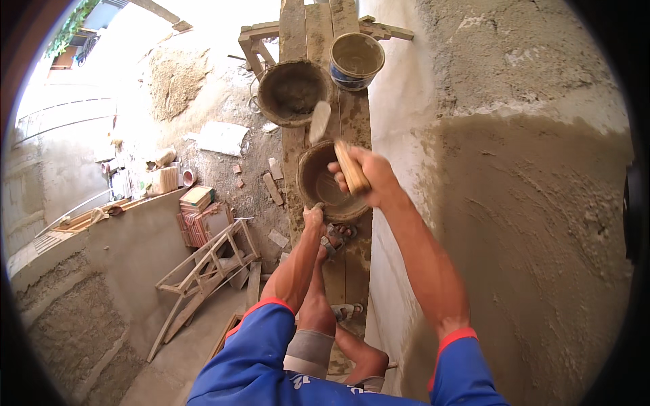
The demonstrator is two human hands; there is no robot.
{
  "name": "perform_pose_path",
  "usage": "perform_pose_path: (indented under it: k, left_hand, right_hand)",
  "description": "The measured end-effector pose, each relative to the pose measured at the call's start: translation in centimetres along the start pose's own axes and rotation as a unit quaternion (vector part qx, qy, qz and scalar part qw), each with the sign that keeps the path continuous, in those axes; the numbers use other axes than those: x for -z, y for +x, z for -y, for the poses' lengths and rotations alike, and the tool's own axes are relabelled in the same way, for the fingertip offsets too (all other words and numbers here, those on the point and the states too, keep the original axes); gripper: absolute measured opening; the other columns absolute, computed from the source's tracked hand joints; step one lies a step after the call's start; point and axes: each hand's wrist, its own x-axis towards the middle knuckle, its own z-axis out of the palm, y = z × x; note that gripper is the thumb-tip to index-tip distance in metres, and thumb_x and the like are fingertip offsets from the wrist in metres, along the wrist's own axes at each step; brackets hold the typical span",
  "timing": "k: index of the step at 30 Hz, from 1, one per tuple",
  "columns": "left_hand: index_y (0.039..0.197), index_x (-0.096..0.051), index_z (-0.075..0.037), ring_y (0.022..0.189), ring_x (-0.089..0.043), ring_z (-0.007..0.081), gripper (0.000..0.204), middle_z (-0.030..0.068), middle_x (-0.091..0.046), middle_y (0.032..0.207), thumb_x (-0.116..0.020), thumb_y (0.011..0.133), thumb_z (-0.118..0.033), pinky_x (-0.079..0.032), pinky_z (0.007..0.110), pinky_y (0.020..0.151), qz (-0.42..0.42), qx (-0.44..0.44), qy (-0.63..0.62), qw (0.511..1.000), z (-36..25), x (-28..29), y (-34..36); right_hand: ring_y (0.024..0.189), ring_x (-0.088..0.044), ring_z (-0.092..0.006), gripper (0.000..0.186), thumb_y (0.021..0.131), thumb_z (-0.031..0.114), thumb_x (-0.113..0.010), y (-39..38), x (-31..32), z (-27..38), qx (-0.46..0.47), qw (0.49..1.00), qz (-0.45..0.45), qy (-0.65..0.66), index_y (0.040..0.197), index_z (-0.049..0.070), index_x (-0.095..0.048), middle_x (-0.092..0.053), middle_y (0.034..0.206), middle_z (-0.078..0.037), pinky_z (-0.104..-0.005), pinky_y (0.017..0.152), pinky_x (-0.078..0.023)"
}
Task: The person applies wet plaster from a bucket onto a wall using a trowel and then smooths it using a long wooden leveling board.
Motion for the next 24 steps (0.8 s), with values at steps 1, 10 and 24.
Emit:
perform_pose_path:
  k: [1,10,24]
  left_hand:
    - [0.119,-0.042,-0.009,0.086,-0.060,0.0264,0.045,0.0118,-0.056,0.103,-0.050,0.077,0.006,-0.055,0.042,0.068,-0.005,0.062,0.025,0.998,0.1,-2.4,-0.7]
    - [0.111,-0.042,-0.012,0.075,-0.063,0.0278,0.034,0.0118,-0.059,0.092,-0.054,0.081,0.001,-0.056,0.050,0.061,0.010,0.079,-0.027,0.996,2.9,1.2,5.0]
    - [0.128,-0.041,-0.012,0.093,-0.058,0.0324,0.052,0.0129,-0.052,0.117,-0.059,0.079,-0.010,-0.052,0.043,0.075,0.023,0.117,0.241,0.963,0.9,5.7,-1.9]
  right_hand:
    - [0.061,-0.058,-0.0202,0.036,0.094,0.027,-0.040,1.7,1.0,1.6,-0.006,1.000,-0.012,0.006,0.113,-0.003,-0.043,-0.059,0.085,-0.015,-0.0312,0.051,-0.052]
    - [0.061,-0.059,-0.0172,0.049,0.092,0.024,-0.047,-5.9,9.5,-8.9,-0.044,0.979,-0.125,-0.153,0.136,0.009,-0.032,-0.060,0.089,-0.012,-0.0302,0.051,-0.051]
    - [0.053,-0.056,-0.0134,0.047,0.086,0.015,-0.052,-38.3,19.9,-36.1,-0.110,0.904,-0.409,-0.046,0.129,-0.001,-0.040,-0.059,0.082,-0.010,-0.0267,0.046,-0.050]
